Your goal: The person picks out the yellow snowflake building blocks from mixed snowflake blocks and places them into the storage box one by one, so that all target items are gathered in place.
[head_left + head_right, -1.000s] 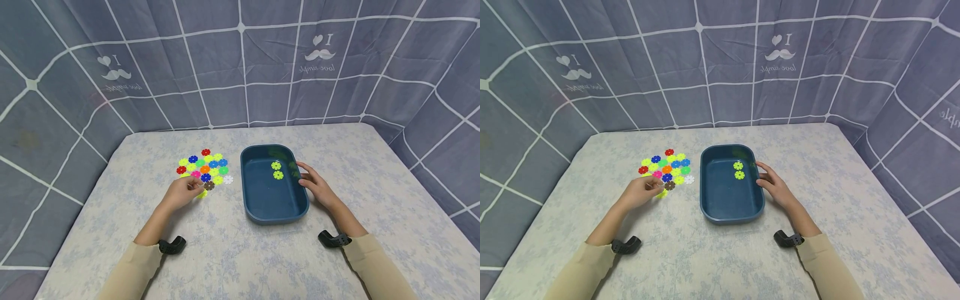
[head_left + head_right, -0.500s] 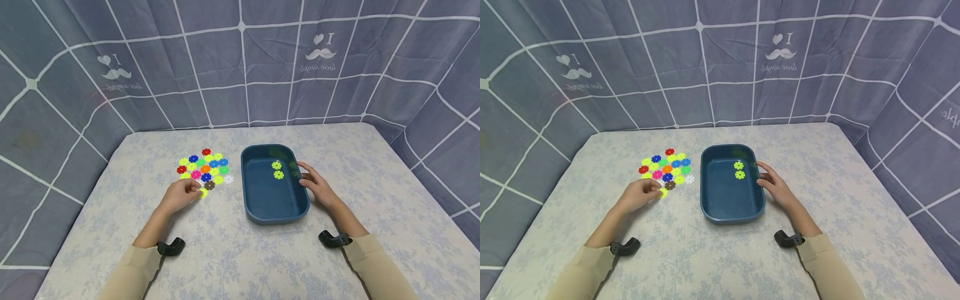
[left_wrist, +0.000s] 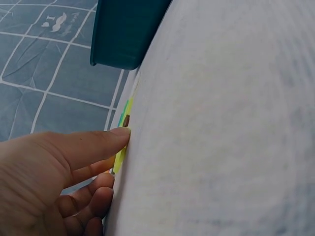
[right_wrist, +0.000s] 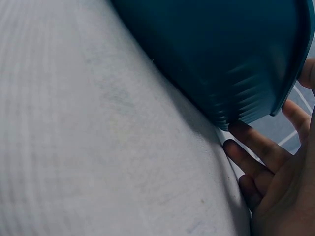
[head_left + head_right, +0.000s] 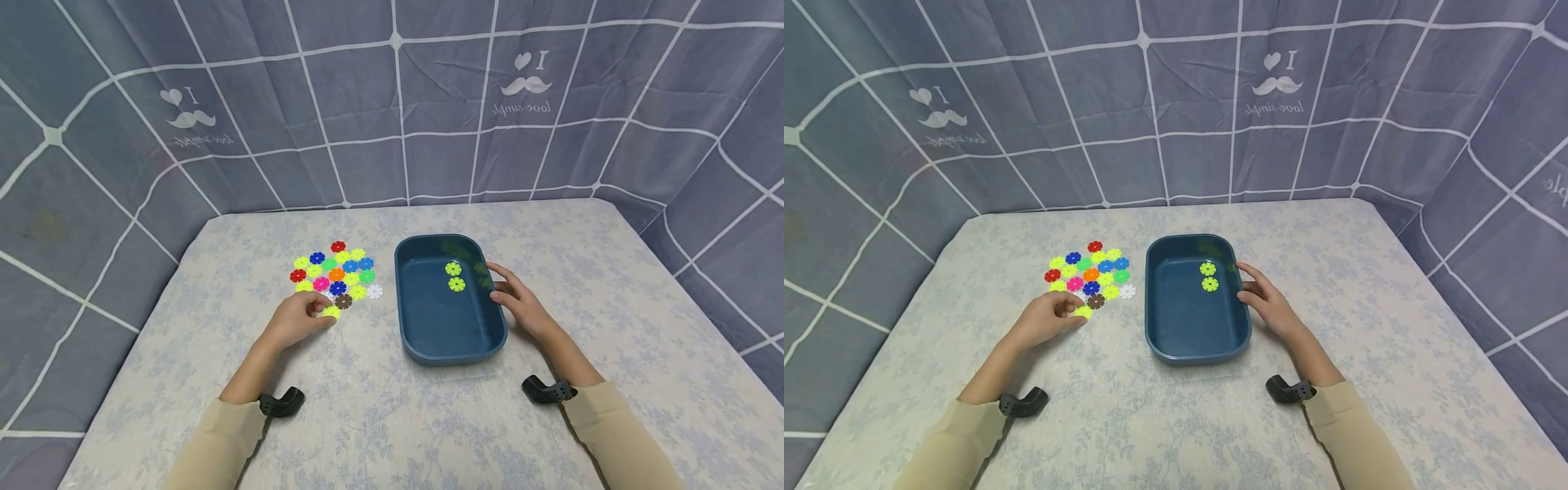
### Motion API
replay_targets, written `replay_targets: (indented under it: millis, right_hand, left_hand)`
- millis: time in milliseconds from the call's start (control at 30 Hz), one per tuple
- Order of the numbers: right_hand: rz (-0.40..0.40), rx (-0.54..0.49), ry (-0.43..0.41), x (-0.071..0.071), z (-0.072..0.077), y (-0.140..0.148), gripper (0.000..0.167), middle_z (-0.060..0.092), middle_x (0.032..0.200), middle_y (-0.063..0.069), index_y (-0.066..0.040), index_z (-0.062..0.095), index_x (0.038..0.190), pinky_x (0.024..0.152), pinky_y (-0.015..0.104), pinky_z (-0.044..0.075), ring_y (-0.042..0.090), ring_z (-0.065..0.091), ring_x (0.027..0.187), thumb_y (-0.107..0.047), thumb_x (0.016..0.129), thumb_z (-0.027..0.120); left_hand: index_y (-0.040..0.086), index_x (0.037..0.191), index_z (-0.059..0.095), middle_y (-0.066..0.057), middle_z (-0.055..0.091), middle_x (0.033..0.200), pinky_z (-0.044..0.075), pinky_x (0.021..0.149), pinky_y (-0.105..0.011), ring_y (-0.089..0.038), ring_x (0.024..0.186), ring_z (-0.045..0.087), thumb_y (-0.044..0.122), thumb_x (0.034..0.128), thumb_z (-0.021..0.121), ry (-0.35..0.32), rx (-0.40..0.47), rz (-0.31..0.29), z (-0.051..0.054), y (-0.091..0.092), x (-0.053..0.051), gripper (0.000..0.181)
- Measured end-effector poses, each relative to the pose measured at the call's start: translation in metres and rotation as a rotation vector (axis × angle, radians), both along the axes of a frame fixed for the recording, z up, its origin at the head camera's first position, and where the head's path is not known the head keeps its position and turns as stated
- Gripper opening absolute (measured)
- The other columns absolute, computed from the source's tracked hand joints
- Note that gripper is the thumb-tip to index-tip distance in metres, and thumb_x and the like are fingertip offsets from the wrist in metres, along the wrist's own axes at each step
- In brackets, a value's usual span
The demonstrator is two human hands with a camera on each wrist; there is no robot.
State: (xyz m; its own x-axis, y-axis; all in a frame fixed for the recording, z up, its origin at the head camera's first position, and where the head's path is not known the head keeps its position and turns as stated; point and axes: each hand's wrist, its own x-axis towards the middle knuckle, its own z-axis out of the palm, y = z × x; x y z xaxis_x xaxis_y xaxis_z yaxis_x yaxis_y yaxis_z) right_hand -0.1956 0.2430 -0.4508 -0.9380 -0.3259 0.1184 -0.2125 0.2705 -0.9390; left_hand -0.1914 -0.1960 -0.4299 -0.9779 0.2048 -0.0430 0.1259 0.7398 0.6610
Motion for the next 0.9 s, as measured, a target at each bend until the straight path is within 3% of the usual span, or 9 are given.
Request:
replay_targets:
  millis: [600, 900]
  right_hand:
    - [0.000, -0.001, 0.002, 0.0013, -0.0003, -0.0005, 0.059, 0.037, 0.146, 0.029, -0.011, 0.021, 0.156, 0.102, 0.062, 0.033, 0.044, 0.039, 0.131, -0.013, 0.102, 0.046]
    - [0.002, -0.007, -0.008, 0.0005, -0.0002, -0.0009, 0.059, 0.034, 0.148, 0.028, -0.012, 0.022, 0.156, 0.102, 0.063, 0.032, 0.044, 0.038, 0.132, -0.014, 0.102, 0.047]
  left_hand:
    - [0.004, 0.100, 0.056, -0.005, 0.053, 0.085, 0.038, 0.066, -0.035, -0.022, 0.075, 0.046, 0.016, 0.0833, 0.078, 0.001, 0.022, -0.002, -0.0006, 0.0025, 0.0030, 0.031]
    - [0.003, 0.100, 0.059, -0.005, 0.059, 0.086, 0.043, 0.070, -0.037, -0.021, 0.077, 0.053, 0.013, 0.0949, 0.064, 0.018, 0.038, 0.009, -0.0022, 0.0002, 0.0014, 0.012]
